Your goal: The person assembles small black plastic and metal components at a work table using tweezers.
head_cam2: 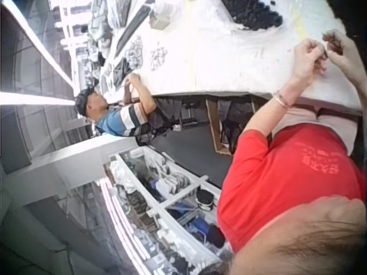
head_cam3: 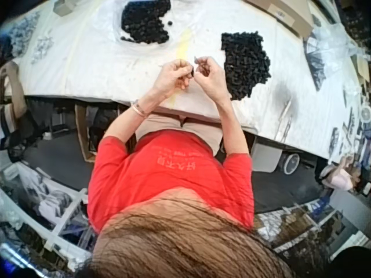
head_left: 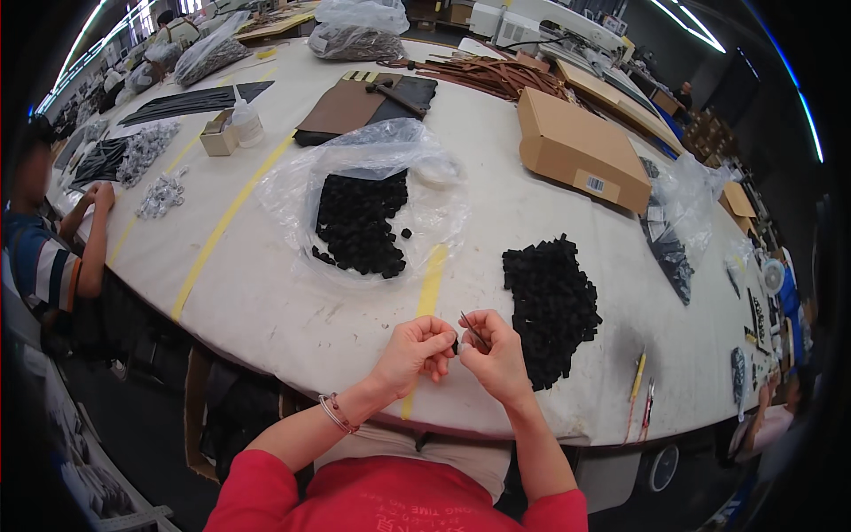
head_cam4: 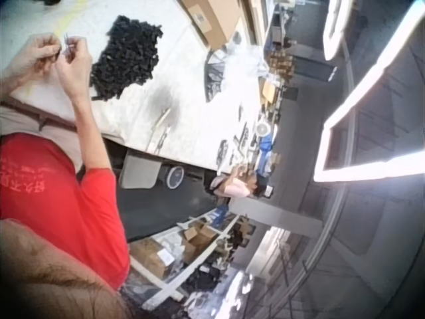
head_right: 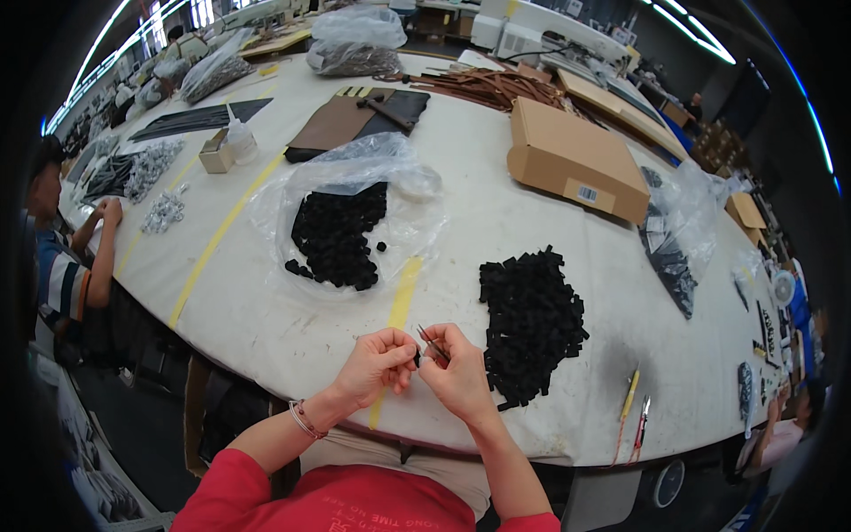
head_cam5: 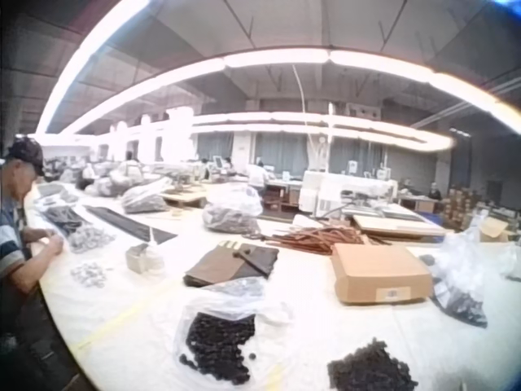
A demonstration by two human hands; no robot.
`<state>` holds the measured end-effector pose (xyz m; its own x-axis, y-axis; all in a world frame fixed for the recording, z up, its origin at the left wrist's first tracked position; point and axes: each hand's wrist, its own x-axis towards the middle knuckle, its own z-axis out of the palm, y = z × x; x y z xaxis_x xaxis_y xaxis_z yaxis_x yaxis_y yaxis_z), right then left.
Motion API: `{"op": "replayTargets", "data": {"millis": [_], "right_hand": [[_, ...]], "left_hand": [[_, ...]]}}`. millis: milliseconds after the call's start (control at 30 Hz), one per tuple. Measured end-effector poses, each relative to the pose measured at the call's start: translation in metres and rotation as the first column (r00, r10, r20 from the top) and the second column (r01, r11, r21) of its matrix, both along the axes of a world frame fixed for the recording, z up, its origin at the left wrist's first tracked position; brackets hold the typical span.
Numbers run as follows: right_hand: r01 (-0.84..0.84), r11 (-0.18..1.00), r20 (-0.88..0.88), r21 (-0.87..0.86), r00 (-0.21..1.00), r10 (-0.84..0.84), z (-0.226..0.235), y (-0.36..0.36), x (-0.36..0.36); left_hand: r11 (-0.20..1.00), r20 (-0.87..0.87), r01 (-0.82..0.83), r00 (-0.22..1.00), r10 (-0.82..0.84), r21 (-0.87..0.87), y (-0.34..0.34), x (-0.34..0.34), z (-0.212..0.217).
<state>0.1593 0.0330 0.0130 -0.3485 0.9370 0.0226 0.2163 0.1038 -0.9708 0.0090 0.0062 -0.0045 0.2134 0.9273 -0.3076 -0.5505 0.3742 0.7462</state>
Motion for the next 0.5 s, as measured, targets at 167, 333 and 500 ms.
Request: {"op": "replayTargets", "data": {"millis": [167,333,500], "right_hand": [[-0.140,0.924,-0.256,-0.356,0.966,0.048,0.012,-0.004,0.012],[-0.193,0.903,-0.213,-0.383,0.970,0.117,0.013,-0.005,0.014],[-0.164,0.965,-0.039,-0.203,0.986,0.160,0.001,-0.008,0.012]], "left_hand": [[0.984,0.027,0.117,0.992,-0.122,0.134,-0.002,-0.011,-0.001],[0.961,-0.081,0.172,0.984,-0.158,0.216,-0.004,-0.010,-0.001],[0.960,-0.132,0.163,0.982,-0.135,0.228,-0.008,-0.005,0.000]]}}
